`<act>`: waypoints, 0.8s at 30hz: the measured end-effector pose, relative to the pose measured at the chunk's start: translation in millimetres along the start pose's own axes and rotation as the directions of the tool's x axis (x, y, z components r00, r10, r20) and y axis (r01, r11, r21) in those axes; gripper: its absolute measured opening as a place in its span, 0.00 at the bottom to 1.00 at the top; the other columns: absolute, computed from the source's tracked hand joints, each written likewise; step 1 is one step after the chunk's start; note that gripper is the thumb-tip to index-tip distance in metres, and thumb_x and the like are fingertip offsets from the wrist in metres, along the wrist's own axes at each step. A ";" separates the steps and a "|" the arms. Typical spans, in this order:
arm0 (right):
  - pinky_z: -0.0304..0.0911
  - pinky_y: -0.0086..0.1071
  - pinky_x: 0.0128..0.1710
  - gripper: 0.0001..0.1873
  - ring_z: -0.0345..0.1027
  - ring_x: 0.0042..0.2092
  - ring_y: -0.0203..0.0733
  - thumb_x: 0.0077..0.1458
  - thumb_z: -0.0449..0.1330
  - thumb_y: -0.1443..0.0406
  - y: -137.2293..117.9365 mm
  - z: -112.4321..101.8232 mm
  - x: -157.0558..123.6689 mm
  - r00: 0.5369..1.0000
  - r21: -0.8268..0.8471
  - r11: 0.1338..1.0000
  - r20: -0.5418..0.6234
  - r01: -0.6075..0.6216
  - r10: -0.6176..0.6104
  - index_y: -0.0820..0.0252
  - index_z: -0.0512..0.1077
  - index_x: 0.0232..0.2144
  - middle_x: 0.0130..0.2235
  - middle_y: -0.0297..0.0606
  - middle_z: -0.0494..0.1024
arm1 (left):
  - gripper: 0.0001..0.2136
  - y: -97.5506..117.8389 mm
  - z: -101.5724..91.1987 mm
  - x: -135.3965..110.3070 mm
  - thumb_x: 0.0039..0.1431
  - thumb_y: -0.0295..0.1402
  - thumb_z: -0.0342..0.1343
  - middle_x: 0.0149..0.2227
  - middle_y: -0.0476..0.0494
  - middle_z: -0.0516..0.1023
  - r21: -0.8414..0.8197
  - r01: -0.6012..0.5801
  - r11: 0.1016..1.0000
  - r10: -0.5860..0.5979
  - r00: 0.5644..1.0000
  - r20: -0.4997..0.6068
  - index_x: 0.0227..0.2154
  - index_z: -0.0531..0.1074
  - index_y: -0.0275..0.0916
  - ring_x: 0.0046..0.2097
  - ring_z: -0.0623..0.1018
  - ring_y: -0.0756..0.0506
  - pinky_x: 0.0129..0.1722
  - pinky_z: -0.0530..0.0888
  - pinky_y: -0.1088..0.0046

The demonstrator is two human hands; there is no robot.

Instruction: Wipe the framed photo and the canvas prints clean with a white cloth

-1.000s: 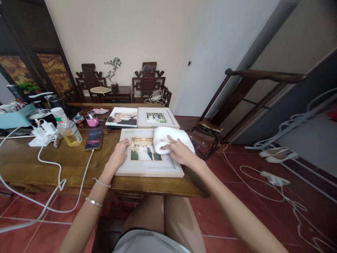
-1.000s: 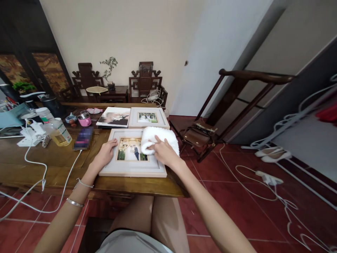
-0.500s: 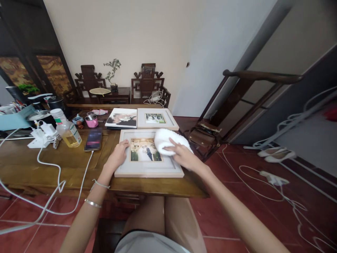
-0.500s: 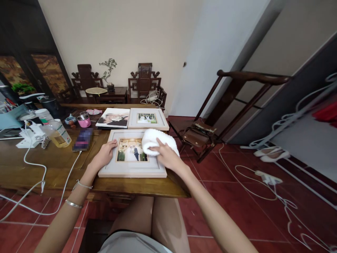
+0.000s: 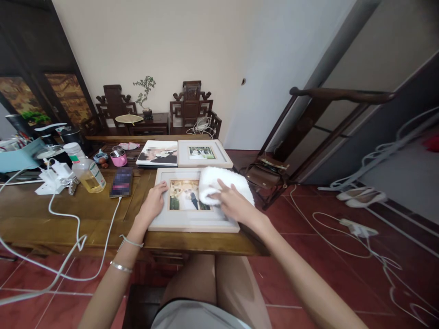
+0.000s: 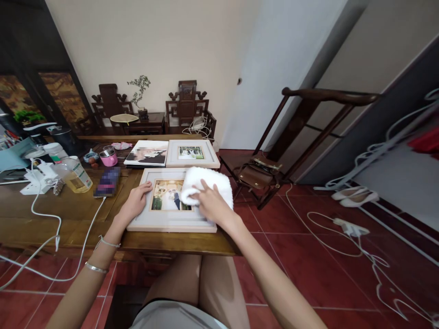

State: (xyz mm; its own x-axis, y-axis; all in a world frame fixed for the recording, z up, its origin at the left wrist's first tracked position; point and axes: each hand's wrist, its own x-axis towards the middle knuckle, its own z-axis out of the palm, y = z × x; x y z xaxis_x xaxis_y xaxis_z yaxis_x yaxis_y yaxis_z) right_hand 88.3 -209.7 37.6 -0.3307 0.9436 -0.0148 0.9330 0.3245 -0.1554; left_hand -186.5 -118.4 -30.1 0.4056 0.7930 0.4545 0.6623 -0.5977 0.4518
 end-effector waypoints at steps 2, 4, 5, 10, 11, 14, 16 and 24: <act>0.42 0.62 0.60 0.39 0.33 0.67 0.56 0.41 0.46 0.82 -15.2 -7.3 -34.9 0.995 0.040 0.999 0.093 0.023 -0.026 0.59 0.69 0.55 0.64 0.45 0.59 | 0.22 0.6 0.8 -0.3 0.50 0.15 0.43 0.52 0.38 0.75 0.007 -0.005 1.000 0.005 1.000 -0.005 0.43 0.76 0.34 0.58 0.71 0.42 0.61 0.65 0.58; 0.43 0.58 0.61 0.40 0.34 0.67 0.53 0.40 0.46 0.82 -26.0 -16.0 -59.4 0.984 0.097 0.995 0.174 0.028 -0.045 0.56 0.69 0.55 0.62 0.44 0.62 | 0.21 1.2 1.1 -0.3 0.50 0.15 0.43 0.53 0.36 0.74 0.031 -0.008 1.000 0.008 1.000 -0.003 0.43 0.75 0.32 0.58 0.71 0.42 0.61 0.64 0.58; 0.44 0.56 0.62 0.41 0.35 0.67 0.52 0.39 0.46 0.82 -28.6 -19.3 -65.2 0.979 0.121 0.992 0.200 0.023 -0.047 0.55 0.69 0.55 0.61 0.43 0.64 | 0.21 1.5 1.0 -0.3 0.50 0.15 0.43 0.53 0.35 0.74 0.046 -0.009 0.999 0.009 1.000 0.001 0.43 0.75 0.31 0.58 0.71 0.42 0.61 0.64 0.59; 0.44 0.53 0.62 0.39 0.37 0.67 0.52 0.43 0.45 0.80 -11.0 -14.5 -22.3 0.993 0.138 0.989 0.113 -0.056 0.041 0.61 0.63 0.59 0.61 0.44 0.64 | 0.23 0.6 -0.1 0.8 0.49 0.13 0.43 0.53 0.33 0.74 0.077 -0.015 0.997 0.012 0.999 0.042 0.44 0.75 0.30 0.58 0.71 0.41 0.61 0.65 0.60; 0.44 0.54 0.61 0.39 0.36 0.67 0.53 0.45 0.45 0.80 -4.5 -10.9 -3.8 0.995 0.122 0.989 0.060 -0.081 0.074 0.62 0.62 0.60 0.61 0.45 0.63 | 0.23 -0.1 0.2 0.9 0.48 0.13 0.43 0.53 0.34 0.74 0.071 -0.017 0.997 0.013 0.999 0.047 0.44 0.75 0.31 0.58 0.71 0.42 0.61 0.65 0.60; 0.45 0.61 0.58 0.35 0.37 0.67 0.60 0.48 0.46 0.78 7.0 -3.6 53.2 0.991 0.020 0.992 -0.053 -0.125 0.126 0.64 0.62 0.60 0.60 0.49 0.65 | 0.24 -2.2 1.8 0.9 0.47 0.12 0.43 0.53 0.34 0.74 0.053 -0.018 0.998 0.016 0.999 0.041 0.44 0.75 0.31 0.58 0.71 0.42 0.61 0.65 0.61; 0.45 0.65 0.56 0.33 0.40 0.66 0.63 0.50 0.48 0.77 1.7 -2.0 84.8 0.993 -0.033 0.995 -0.074 -0.098 0.095 0.65 0.62 0.60 0.59 0.53 0.67 | 0.24 -2.1 2.0 0.7 0.48 0.13 0.43 0.53 0.35 0.74 0.044 -0.017 0.999 0.016 0.999 0.028 0.44 0.76 0.31 0.58 0.71 0.42 0.61 0.65 0.61; 0.36 0.52 0.62 0.30 0.37 0.67 0.48 0.52 0.53 0.75 -58.8 8.3 131.0 0.975 -0.071 0.972 -0.010 0.223 -0.224 0.55 0.66 0.57 0.58 0.43 0.69 | 0.24 6.7 -7.8 2.6 0.47 0.13 0.44 0.50 0.39 0.77 -0.001 -0.038 0.999 0.038 0.998 0.044 0.42 0.77 0.35 0.54 0.74 0.42 0.58 0.68 0.62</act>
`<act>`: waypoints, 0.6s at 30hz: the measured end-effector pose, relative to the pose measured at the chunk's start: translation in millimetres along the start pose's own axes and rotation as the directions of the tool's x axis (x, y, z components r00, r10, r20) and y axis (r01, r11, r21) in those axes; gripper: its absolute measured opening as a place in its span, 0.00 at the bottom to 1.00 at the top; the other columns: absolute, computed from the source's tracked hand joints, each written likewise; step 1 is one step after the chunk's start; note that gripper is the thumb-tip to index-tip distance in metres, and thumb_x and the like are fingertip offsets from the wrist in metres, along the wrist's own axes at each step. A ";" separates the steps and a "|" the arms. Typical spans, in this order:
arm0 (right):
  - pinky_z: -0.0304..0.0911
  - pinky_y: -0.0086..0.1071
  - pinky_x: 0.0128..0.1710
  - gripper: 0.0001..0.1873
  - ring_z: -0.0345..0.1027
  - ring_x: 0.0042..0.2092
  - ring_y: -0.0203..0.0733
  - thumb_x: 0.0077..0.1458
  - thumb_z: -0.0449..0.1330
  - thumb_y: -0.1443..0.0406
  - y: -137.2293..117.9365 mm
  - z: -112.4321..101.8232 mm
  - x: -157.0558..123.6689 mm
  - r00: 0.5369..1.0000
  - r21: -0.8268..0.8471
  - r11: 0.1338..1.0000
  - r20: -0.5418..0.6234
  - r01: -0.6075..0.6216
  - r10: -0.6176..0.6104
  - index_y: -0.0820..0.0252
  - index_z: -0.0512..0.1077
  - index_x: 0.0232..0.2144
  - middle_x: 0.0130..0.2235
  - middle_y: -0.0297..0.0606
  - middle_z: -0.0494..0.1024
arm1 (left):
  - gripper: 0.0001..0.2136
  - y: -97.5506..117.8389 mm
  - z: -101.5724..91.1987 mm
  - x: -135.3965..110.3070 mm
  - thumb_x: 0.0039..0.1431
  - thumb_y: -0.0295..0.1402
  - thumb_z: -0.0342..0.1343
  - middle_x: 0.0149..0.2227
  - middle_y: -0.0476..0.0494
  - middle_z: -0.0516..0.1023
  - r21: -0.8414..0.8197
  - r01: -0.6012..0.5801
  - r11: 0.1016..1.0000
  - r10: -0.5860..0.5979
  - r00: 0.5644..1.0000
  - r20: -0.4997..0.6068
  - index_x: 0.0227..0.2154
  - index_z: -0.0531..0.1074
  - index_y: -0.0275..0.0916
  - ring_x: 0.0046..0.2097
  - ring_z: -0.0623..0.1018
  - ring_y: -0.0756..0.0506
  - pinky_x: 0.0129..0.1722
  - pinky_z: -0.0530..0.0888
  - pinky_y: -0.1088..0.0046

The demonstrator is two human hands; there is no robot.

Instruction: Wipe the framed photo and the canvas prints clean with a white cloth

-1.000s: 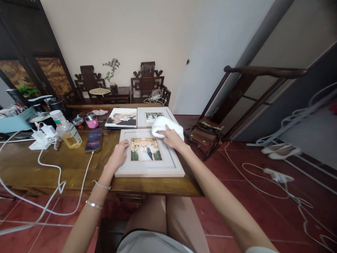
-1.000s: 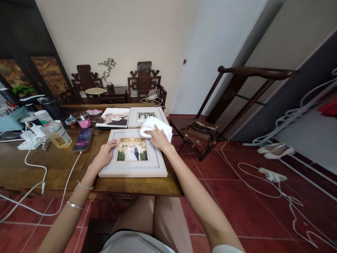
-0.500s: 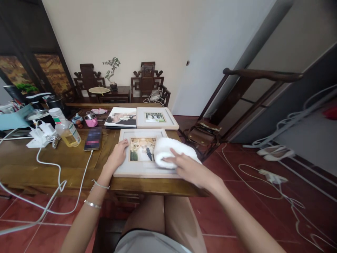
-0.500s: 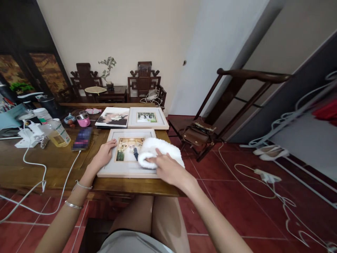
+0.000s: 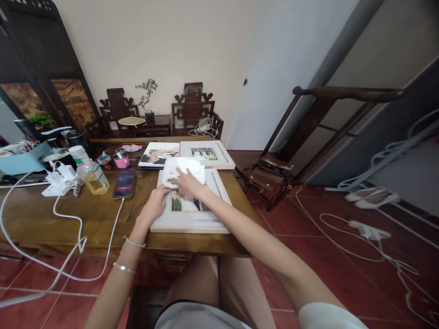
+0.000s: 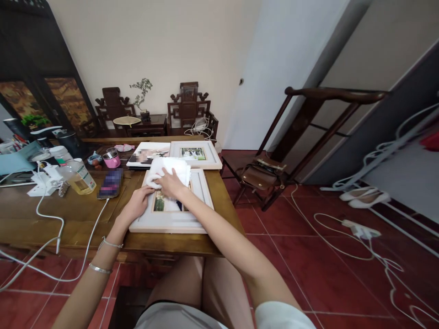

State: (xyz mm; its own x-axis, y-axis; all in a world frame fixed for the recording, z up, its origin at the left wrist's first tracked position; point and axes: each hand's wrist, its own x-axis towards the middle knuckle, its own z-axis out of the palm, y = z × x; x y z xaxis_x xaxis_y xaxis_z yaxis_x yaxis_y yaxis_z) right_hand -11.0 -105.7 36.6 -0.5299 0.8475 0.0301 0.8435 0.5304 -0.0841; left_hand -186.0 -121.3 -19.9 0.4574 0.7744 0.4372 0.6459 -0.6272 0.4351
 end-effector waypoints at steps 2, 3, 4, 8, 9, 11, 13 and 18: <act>0.36 0.50 0.63 0.30 0.38 0.67 0.46 0.52 0.53 0.76 5.9 -0.6 -7.0 1.000 -0.010 1.000 0.012 -0.013 0.013 0.56 0.66 0.57 0.58 0.43 0.69 | 0.24 -3.2 1.9 -0.1 0.47 0.13 0.43 0.50 0.39 0.77 -0.016 -0.004 1.000 0.004 1.000 -0.009 0.42 0.77 0.35 0.55 0.74 0.42 0.59 0.67 0.61; 0.36 0.50 0.63 0.30 0.39 0.67 0.45 0.52 0.53 0.76 13.1 -2.1 -13.5 0.999 -0.015 0.999 0.023 -0.032 0.033 0.55 0.67 0.56 0.58 0.43 0.69 | 0.24 -5.7 3.9 -0.4 0.47 0.13 0.43 0.51 0.39 0.76 -0.023 0.000 1.000 0.000 1.000 -0.015 0.42 0.77 0.35 0.56 0.73 0.42 0.59 0.66 0.60; 0.37 0.50 0.63 0.29 0.40 0.67 0.45 0.51 0.52 0.76 22.5 -4.5 -21.6 0.998 -0.021 0.998 0.037 -0.059 0.060 0.55 0.68 0.56 0.58 0.43 0.69 | 0.24 -8.6 6.4 -0.9 0.47 0.14 0.43 0.51 0.39 0.76 -0.029 0.003 1.000 -0.004 1.000 -0.022 0.42 0.77 0.35 0.57 0.72 0.42 0.60 0.66 0.59; 0.44 0.54 0.60 0.28 0.49 0.65 0.53 0.50 0.50 0.78 65.0 -18.7 -58.6 0.970 -0.058 0.974 0.096 -0.221 0.225 0.55 0.72 0.51 0.57 0.44 0.70 | 0.21 -15.7 14.7 -3.3 0.49 0.15 0.43 0.52 0.35 0.75 -0.047 -0.003 0.999 0.000 0.998 -0.061 0.41 0.76 0.33 0.57 0.71 0.42 0.60 0.65 0.58; 0.47 0.55 0.58 0.28 0.52 0.63 0.55 0.50 0.50 0.78 72.6 -21.9 -65.8 0.958 -0.069 0.963 0.101 -0.261 0.267 0.55 0.73 0.51 0.57 0.46 0.70 | 0.20 -15.1 15.1 -3.8 0.50 0.15 0.43 0.52 0.34 0.75 -0.049 -0.004 0.999 0.000 0.998 -0.069 0.41 0.76 0.32 0.57 0.71 0.42 0.60 0.65 0.58; 0.52 0.55 0.56 0.28 0.57 0.61 0.57 0.52 0.48 0.77 80.0 -25.3 -73.5 0.942 -0.088 0.945 0.093 -0.316 0.324 0.55 0.72 0.52 0.56 0.48 0.70 | 0.19 -10.5 13.3 -4.3 0.52 0.16 0.43 0.52 0.34 0.74 -0.048 0.001 0.999 -0.005 0.997 -0.074 0.42 0.75 0.32 0.57 0.71 0.42 0.61 0.65 0.59; 0.54 0.52 0.55 0.28 0.58 0.59 0.58 0.53 0.48 0.76 75.5 -23.9 -70.0 0.941 -0.095 0.940 0.062 -0.327 0.334 0.56 0.70 0.54 0.55 0.48 0.71 | 0.19 -2.8 8.4 -4.4 0.56 0.19 0.43 0.54 0.35 0.73 -0.046 0.011 0.999 -0.014 0.998 -0.069 0.46 0.73 0.33 0.58 0.71 0.42 0.61 0.64 0.59; 0.48 0.52 0.58 0.28 0.48 0.63 0.60 0.54 0.49 0.74 29.7 -9.8 -24.1 0.971 -0.084 0.967 -0.040 -0.240 0.237 0.60 0.65 0.58 0.58 0.47 0.68 | 0.20 15.4 -6.4 -4.1 0.66 0.33 0.39 0.59 0.34 0.66 -0.092 0.060 0.994 -0.068 0.994 -0.089 0.58 0.61 0.34 0.61 0.66 0.42 0.62 0.61 0.59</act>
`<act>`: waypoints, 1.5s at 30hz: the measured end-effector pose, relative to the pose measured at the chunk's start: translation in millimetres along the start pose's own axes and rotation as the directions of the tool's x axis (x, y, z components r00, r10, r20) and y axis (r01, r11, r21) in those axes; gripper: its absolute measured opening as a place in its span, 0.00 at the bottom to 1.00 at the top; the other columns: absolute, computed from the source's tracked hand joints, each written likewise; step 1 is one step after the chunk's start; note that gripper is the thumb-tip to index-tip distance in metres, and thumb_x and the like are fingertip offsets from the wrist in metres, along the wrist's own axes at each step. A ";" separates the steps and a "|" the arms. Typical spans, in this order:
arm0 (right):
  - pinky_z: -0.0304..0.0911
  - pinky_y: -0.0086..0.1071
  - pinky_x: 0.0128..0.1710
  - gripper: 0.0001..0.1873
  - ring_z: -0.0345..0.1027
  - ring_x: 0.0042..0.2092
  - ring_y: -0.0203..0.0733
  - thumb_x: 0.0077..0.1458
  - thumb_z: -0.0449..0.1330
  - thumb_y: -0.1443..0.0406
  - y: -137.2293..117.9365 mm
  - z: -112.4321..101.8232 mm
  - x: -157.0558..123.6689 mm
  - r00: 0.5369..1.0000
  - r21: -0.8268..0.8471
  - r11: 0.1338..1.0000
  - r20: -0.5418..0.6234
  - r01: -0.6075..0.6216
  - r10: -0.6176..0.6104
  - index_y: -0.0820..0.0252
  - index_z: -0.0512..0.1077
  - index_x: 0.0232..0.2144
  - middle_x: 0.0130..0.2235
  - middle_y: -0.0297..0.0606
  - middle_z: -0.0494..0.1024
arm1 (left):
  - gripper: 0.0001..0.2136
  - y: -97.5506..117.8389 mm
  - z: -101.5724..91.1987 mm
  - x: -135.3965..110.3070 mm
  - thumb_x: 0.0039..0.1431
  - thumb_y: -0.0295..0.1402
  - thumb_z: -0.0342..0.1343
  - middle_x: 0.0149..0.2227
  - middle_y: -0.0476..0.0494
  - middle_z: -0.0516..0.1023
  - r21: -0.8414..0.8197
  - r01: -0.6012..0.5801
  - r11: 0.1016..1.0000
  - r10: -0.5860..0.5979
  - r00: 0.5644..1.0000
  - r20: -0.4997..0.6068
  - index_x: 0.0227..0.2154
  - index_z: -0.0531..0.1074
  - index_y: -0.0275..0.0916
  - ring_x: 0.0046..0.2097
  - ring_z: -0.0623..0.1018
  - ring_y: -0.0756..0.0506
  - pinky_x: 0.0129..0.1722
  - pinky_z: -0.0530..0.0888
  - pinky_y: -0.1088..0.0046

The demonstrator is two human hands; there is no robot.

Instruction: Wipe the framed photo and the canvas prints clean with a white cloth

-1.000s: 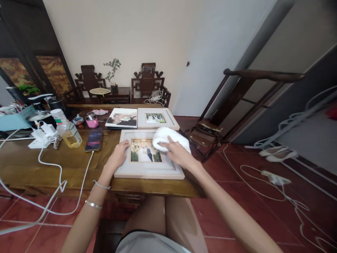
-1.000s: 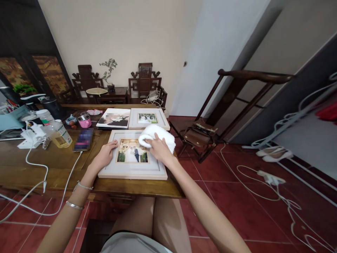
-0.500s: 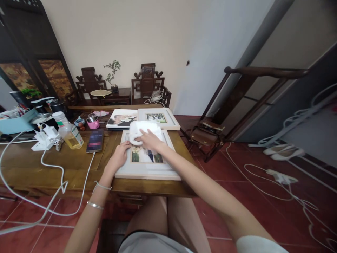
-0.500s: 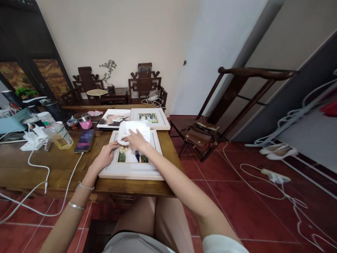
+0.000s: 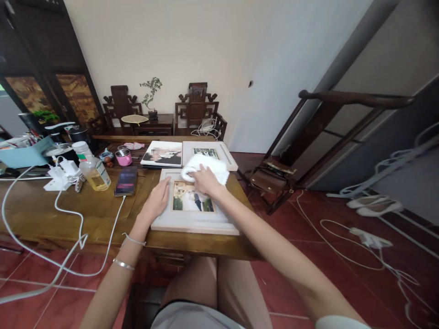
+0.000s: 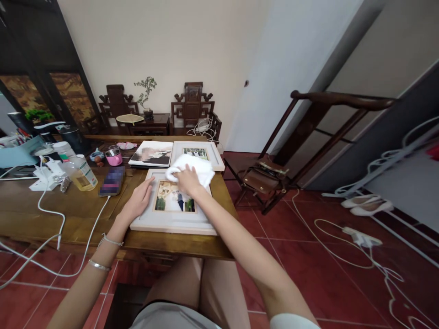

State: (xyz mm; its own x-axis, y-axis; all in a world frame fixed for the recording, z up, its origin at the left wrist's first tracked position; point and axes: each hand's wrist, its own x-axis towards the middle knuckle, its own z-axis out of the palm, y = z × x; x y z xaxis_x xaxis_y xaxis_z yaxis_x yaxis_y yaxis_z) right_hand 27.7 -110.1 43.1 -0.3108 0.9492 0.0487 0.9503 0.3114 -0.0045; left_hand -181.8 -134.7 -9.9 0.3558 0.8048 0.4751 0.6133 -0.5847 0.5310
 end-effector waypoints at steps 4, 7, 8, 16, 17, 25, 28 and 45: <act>0.43 0.53 0.60 0.28 0.42 0.65 0.58 0.54 0.51 0.73 -46.5 3.6 13.7 0.988 0.023 0.988 0.000 0.151 -0.151 0.58 0.65 0.57 0.63 0.43 0.61 | 0.23 6.2 -4.3 0.2 0.67 0.39 0.38 0.60 0.32 0.64 -0.066 0.047 0.997 -0.050 0.998 -0.041 0.59 0.58 0.31 0.62 0.64 0.42 0.63 0.58 0.61; 0.45 0.55 0.59 0.28 0.43 0.65 0.60 0.53 0.51 0.74 -64.3 0.2 -4.1 0.973 0.035 0.973 0.031 0.226 -0.228 0.59 0.66 0.57 0.64 0.44 0.59 | 0.25 6.6 -3.5 0.6 0.67 0.44 0.36 0.60 0.33 0.65 -0.174 0.113 0.978 -0.133 0.986 -0.104 0.59 0.59 0.32 0.62 0.64 0.42 0.63 0.58 0.61; 0.47 0.55 0.58 0.28 0.45 0.64 0.60 0.53 0.50 0.74 -66.7 -2.8 -14.4 0.967 0.039 0.968 0.047 0.248 -0.250 0.59 0.66 0.57 0.63 0.45 0.61 | 0.26 5.7 -2.8 1.0 0.67 0.45 0.35 0.60 0.35 0.66 -0.235 0.145 0.961 -0.174 0.979 -0.105 0.59 0.60 0.34 0.61 0.65 0.42 0.62 0.59 0.62; 0.59 0.46 0.51 0.31 0.61 0.57 0.57 0.48 0.50 0.77 -78.8 -35.9 -92.1 0.822 0.224 0.848 0.223 0.480 -0.524 0.54 0.71 0.53 0.47 0.44 0.78 | 0.18 -9.5 -1.5 5.8 0.63 0.34 0.46 0.51 0.35 0.76 -0.412 0.241 0.879 -0.291 0.955 -0.061 0.53 0.67 0.33 0.53 0.75 0.44 0.56 0.68 0.64; 0.59 0.48 0.51 0.30 0.61 0.57 0.58 0.48 0.50 0.76 -84.3 -34.8 -97.2 0.833 0.207 0.853 0.199 0.479 -0.516 0.54 0.71 0.53 0.49 0.45 0.76 | 0.17 -9.5 -2.4 5.6 0.61 0.31 0.48 0.51 0.37 0.76 -0.367 0.224 0.903 -0.260 0.964 -0.051 0.51 0.69 0.34 0.53 0.75 0.44 0.56 0.69 0.64; 0.46 0.56 0.60 0.28 0.51 0.63 0.63 0.47 0.53 0.75 -95.6 -19.6 -126.9 0.929 0.145 0.935 0.139 0.325 -0.344 0.64 0.71 0.52 0.60 0.51 0.65 | 0.14 -3.0 -3.4 3.0 0.56 0.22 0.49 0.47 0.38 0.79 -0.016 0.093 0.996 -0.093 0.995 -0.030 0.41 0.76 0.33 0.55 0.73 0.42 0.59 0.67 0.61; 0.51 0.52 0.58 0.30 0.54 0.62 0.61 0.43 0.53 0.77 -66.3 -28.7 -140.8 0.945 0.138 0.965 0.212 0.223 -0.249 0.61 0.73 0.51 0.57 0.50 0.69 | 0.14 -6.9 0.8 2.8 0.57 0.21 0.47 0.47 0.34 0.79 0.043 0.029 0.999 -0.029 1.000 0.000 0.39 0.77 0.31 0.55 0.73 0.40 0.58 0.67 0.60; 0.37 0.44 0.63 0.30 0.46 0.65 0.47 0.52 0.56 0.77 -42.6 -8.4 38.3 0.887 -0.072 0.892 -0.095 0.447 -0.452 0.61 0.62 0.58 0.58 0.50 0.67 | 0.24 -21.5 15.4 1.0 0.46 0.13 0.44 0.51 0.37 0.73 0.178 -0.044 0.983 0.026 0.994 0.104 0.43 0.74 0.36 0.58 0.69 0.41 0.59 0.65 0.59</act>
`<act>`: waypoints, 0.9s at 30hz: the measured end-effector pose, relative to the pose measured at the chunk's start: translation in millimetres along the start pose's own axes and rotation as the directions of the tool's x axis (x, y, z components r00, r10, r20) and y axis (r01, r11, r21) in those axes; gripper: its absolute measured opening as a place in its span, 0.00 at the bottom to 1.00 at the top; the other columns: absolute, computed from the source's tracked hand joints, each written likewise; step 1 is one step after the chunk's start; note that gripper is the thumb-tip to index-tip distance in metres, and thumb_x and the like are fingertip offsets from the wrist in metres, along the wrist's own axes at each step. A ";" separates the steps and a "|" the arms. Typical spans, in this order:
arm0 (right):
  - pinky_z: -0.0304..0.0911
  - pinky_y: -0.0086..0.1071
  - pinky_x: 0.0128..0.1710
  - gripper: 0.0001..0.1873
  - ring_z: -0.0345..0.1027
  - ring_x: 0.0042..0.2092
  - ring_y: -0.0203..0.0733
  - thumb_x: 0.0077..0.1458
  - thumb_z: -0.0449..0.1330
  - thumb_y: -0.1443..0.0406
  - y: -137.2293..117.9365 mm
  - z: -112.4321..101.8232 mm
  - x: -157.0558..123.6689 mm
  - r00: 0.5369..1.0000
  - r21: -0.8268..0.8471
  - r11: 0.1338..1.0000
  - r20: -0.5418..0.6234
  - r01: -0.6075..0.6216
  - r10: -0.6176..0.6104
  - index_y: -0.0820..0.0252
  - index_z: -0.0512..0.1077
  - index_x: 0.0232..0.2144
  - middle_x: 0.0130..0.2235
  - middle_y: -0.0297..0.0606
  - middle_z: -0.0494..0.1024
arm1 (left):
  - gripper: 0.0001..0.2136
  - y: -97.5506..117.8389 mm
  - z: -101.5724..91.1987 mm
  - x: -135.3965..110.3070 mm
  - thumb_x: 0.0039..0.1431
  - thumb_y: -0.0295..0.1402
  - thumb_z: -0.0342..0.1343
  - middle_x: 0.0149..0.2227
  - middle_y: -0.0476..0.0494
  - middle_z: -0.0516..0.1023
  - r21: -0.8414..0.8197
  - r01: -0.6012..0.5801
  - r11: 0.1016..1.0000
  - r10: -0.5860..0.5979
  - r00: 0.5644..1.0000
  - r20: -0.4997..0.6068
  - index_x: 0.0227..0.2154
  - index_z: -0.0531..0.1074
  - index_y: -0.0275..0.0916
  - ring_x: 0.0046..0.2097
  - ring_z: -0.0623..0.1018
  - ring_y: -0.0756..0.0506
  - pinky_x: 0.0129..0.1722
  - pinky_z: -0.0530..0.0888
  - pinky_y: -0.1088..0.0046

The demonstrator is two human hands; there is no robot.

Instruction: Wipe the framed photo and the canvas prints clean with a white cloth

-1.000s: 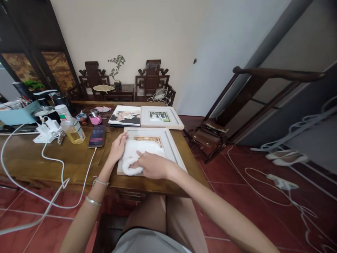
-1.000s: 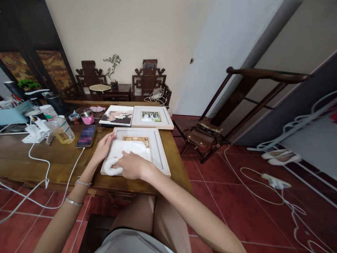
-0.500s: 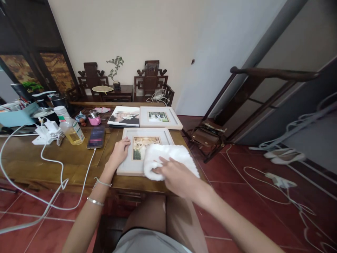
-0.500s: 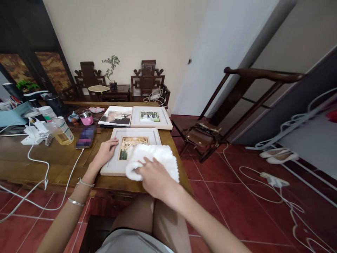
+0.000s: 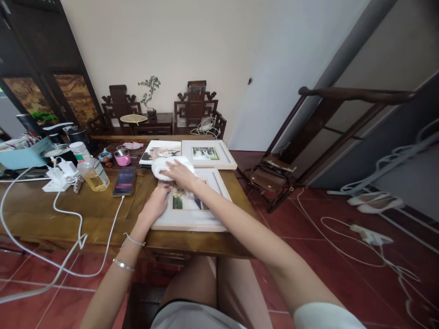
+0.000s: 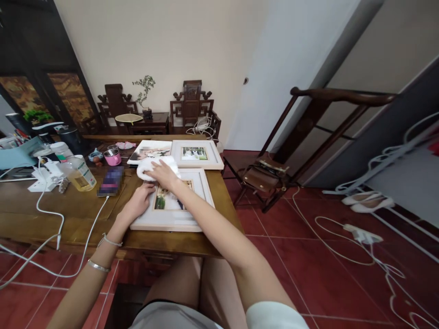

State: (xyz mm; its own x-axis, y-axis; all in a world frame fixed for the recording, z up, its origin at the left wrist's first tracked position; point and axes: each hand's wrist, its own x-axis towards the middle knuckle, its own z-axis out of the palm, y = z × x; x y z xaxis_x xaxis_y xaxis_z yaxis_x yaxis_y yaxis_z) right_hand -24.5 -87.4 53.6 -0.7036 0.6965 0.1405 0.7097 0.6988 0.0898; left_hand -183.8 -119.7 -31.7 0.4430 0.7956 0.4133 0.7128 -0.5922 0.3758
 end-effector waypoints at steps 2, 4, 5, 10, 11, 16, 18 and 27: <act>0.42 0.42 0.61 0.26 0.52 0.63 0.46 0.56 0.55 0.73 0.0 8.3 2.6 0.999 0.016 1.000 0.038 0.006 -0.007 0.60 0.64 0.57 0.57 0.49 0.69 | 0.23 1.6 -1.6 0.3 0.46 0.14 0.44 0.51 0.37 0.73 -0.001 -0.016 1.000 0.016 1.000 0.006 0.42 0.74 0.35 0.58 0.69 0.41 0.59 0.66 0.59; 0.45 0.41 0.60 0.21 0.57 0.60 0.47 0.58 0.56 0.68 7.3 10.6 -8.9 0.999 0.026 0.999 0.046 -0.031 0.030 0.59 0.68 0.55 0.55 0.48 0.71 | 0.22 1.1 -1.4 0.1 0.47 0.14 0.44 0.51 0.36 0.73 -0.010 -0.033 0.999 0.033 0.999 0.011 0.42 0.74 0.35 0.59 0.68 0.40 0.60 0.65 0.59; 0.46 0.41 0.59 0.20 0.60 0.59 0.48 0.58 0.57 0.65 14.0 9.7 -18.8 0.997 0.027 0.998 0.053 -0.057 0.055 0.58 0.69 0.53 0.54 0.48 0.72 | 0.22 -0.1 -0.7 -0.2 0.47 0.14 0.44 0.52 0.35 0.73 -0.016 -0.037 0.999 0.037 0.999 0.006 0.42 0.74 0.34 0.60 0.67 0.40 0.60 0.64 0.58; 0.59 0.37 0.50 0.23 0.68 0.52 0.48 0.53 0.53 0.76 59.6 -3.1 -86.3 0.963 -0.004 0.971 0.121 -0.240 0.239 0.56 0.74 0.49 0.49 0.43 0.77 | 0.22 -7.0 4.1 -3.6 0.49 0.15 0.44 0.53 0.37 0.72 -0.040 -0.006 0.999 0.004 0.998 -0.057 0.43 0.72 0.37 0.61 0.66 0.42 0.61 0.64 0.57; 0.61 0.36 0.47 0.26 0.70 0.50 0.49 0.52 0.51 0.79 66.1 -4.8 -99.3 0.952 -0.017 0.960 0.128 -0.278 0.278 0.56 0.74 0.49 0.49 0.44 0.77 | 0.21 -7.2 4.5 -4.1 0.51 0.15 0.44 0.53 0.38 0.72 -0.041 0.005 0.999 -0.008 0.998 -0.062 0.44 0.71 0.37 0.61 0.66 0.42 0.60 0.65 0.57; 0.60 0.37 0.49 0.33 0.70 0.49 0.49 0.45 0.48 0.82 52.6 -7.2 -143.8 0.926 -0.029 0.935 0.134 -0.352 0.353 0.58 0.72 0.51 0.53 0.46 0.74 | 0.21 -2.9 4.7 -4.5 0.55 0.18 0.43 0.57 0.35 0.68 -0.049 0.044 0.998 -0.047 0.996 -0.073 0.50 0.68 0.36 0.62 0.65 0.42 0.60 0.64 0.54; 0.57 0.39 0.52 0.36 0.67 0.53 0.49 0.41 0.48 0.83 28.0 -11.9 -157.2 0.929 0.008 0.941 0.162 -0.338 0.332 0.58 0.71 0.52 0.54 0.47 0.72 | 0.20 -2.1 4.8 -4.0 0.55 0.19 0.43 0.57 0.32 0.68 -0.066 0.039 0.997 -0.044 0.996 -0.078 0.49 0.69 0.33 0.62 0.64 0.40 0.60 0.64 0.53; 0.62 0.30 0.44 0.38 0.71 0.44 0.44 0.43 0.46 0.80 -8.8 -62.4 -213.5 0.898 0.230 0.880 0.257 -0.416 0.357 0.53 0.68 0.55 0.44 0.41 0.77 | 0.16 -6.4 1.4 0.1 0.53 0.18 0.46 0.53 0.35 0.73 -0.058 0.009 0.998 -0.013 0.998 -0.063 0.40 0.75 0.33 0.59 0.68 0.40 0.60 0.64 0.55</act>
State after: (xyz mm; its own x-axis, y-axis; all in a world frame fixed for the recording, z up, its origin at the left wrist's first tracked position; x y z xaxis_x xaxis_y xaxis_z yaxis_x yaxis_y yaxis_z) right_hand 121.7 -252.4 84.4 -0.3873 0.9170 -0.0952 0.9088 0.3623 -0.2067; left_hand -187.5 -115.6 -35.2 0.3986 0.7936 0.4597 0.6842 -0.5911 0.4272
